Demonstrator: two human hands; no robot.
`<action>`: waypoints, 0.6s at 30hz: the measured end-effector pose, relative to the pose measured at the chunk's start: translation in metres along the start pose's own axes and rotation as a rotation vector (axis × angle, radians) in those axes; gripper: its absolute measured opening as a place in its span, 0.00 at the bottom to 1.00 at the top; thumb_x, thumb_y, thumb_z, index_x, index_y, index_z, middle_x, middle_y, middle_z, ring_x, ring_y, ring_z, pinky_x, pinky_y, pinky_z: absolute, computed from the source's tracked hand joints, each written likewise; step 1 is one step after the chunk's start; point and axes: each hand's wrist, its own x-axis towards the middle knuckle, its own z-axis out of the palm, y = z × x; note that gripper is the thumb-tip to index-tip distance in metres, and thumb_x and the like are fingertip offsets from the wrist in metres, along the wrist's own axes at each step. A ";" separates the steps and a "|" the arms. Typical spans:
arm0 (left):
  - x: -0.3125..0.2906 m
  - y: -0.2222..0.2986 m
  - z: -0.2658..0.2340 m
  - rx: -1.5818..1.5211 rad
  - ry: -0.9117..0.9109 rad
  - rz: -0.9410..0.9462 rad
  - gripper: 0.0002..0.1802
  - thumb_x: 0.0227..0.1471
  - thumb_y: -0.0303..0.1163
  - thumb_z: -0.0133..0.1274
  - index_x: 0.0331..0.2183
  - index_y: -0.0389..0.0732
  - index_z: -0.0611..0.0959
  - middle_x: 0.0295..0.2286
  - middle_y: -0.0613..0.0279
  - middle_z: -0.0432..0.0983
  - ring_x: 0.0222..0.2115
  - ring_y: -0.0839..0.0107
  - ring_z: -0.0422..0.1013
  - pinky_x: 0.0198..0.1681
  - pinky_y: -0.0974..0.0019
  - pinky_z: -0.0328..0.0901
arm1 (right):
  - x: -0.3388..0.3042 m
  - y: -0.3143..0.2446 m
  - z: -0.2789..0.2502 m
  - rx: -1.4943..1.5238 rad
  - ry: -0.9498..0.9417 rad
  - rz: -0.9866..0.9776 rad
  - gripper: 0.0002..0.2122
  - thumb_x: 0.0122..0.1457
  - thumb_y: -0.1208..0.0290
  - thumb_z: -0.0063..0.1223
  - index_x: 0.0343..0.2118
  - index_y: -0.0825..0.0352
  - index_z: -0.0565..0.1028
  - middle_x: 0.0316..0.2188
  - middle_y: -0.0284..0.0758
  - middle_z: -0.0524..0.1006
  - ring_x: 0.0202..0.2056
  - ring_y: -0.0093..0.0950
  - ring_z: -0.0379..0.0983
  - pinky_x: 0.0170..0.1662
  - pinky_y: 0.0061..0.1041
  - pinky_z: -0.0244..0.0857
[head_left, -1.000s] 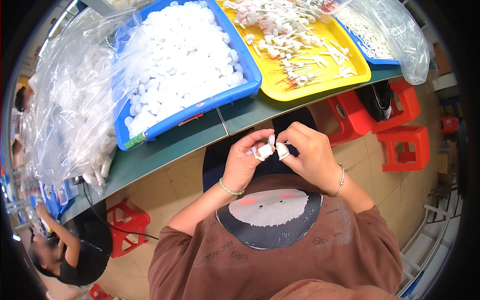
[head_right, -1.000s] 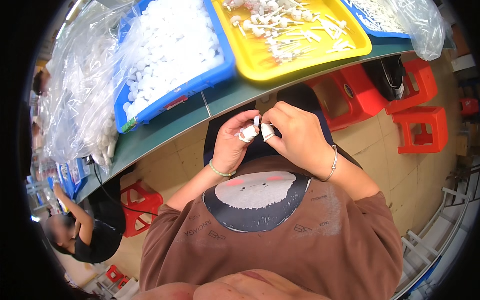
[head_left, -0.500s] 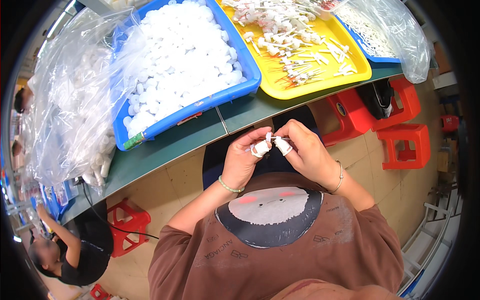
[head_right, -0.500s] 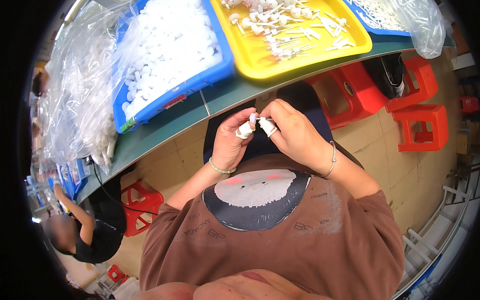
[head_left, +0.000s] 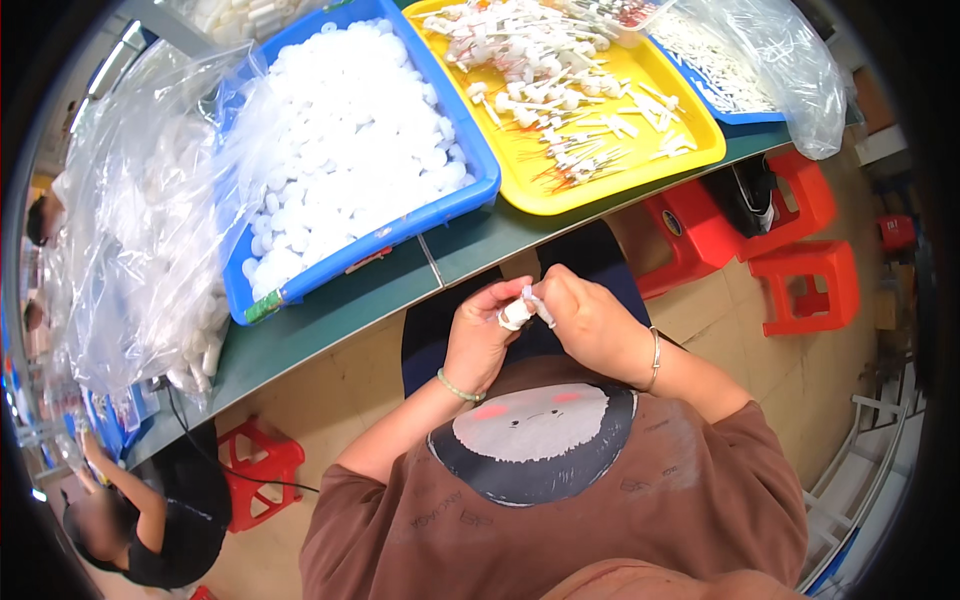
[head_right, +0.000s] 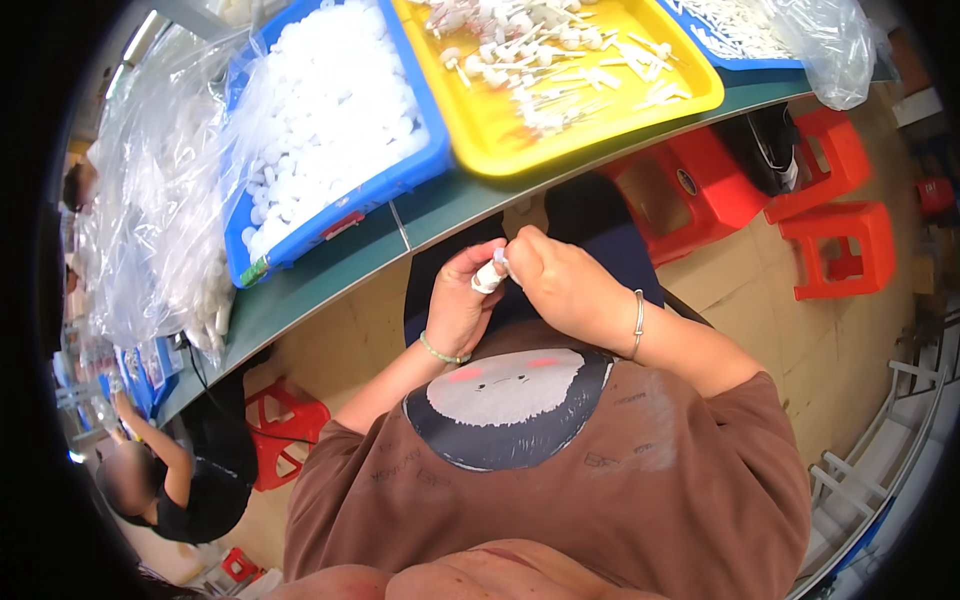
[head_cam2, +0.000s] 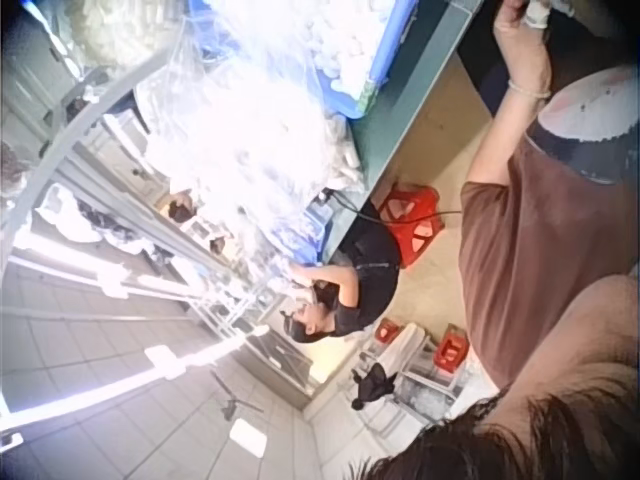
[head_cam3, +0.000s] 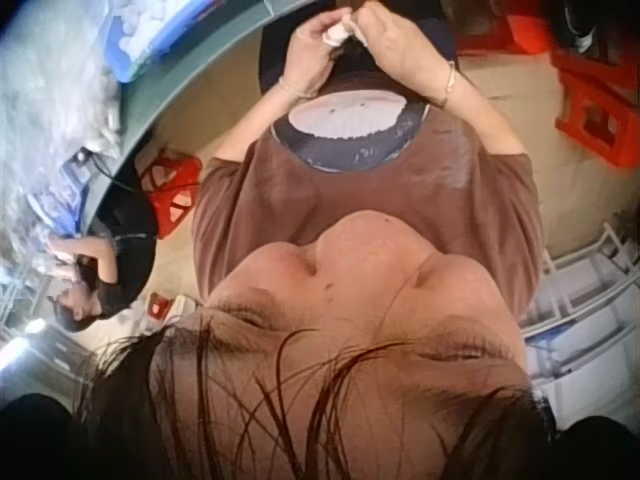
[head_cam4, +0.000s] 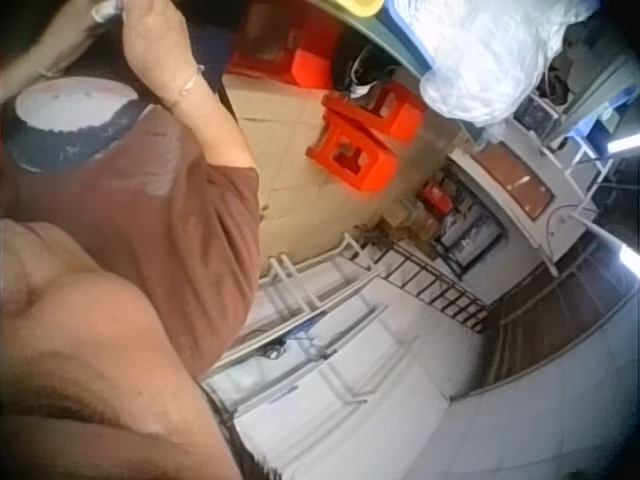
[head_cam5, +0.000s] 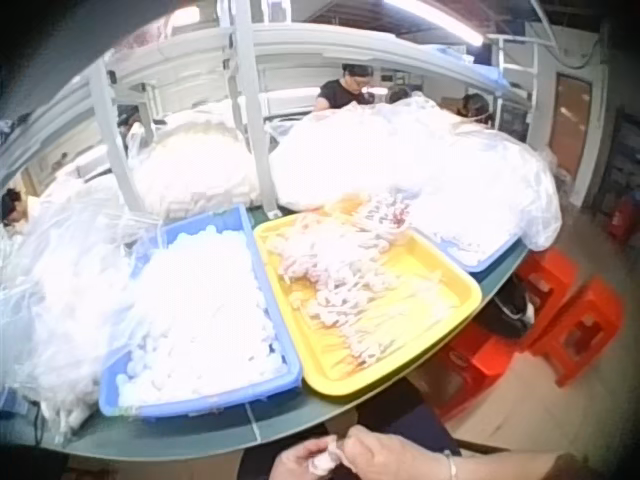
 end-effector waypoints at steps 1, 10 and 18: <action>0.001 -0.003 -0.003 -0.028 -0.044 -0.016 0.13 0.50 0.26 0.59 0.41 0.40 0.80 0.29 0.72 0.76 0.24 0.89 0.65 0.22 0.84 0.55 | -0.001 -0.001 -0.003 0.012 -0.001 -0.014 0.08 0.54 0.76 0.52 0.35 0.69 0.67 0.27 0.43 0.71 0.31 0.42 0.72 0.32 0.36 0.67; 0.002 0.011 0.006 -0.049 -0.145 0.015 0.13 0.55 0.34 0.55 0.42 0.42 0.74 0.40 0.64 0.73 0.20 0.86 0.56 0.19 0.83 0.51 | 0.055 0.061 -0.146 -0.489 0.473 0.075 0.08 0.50 0.78 0.53 0.35 0.68 0.76 0.33 0.41 0.76 0.37 0.38 0.73 0.39 0.32 0.67; 0.000 0.016 0.008 -0.022 -0.129 0.046 0.11 0.56 0.32 0.54 0.41 0.41 0.73 0.42 0.59 0.74 0.19 0.85 0.58 0.18 0.82 0.53 | 0.083 0.085 -0.155 -0.692 0.165 0.035 0.03 0.47 0.78 0.51 0.26 0.67 0.75 0.28 0.38 0.75 0.35 0.39 0.73 0.39 0.34 0.67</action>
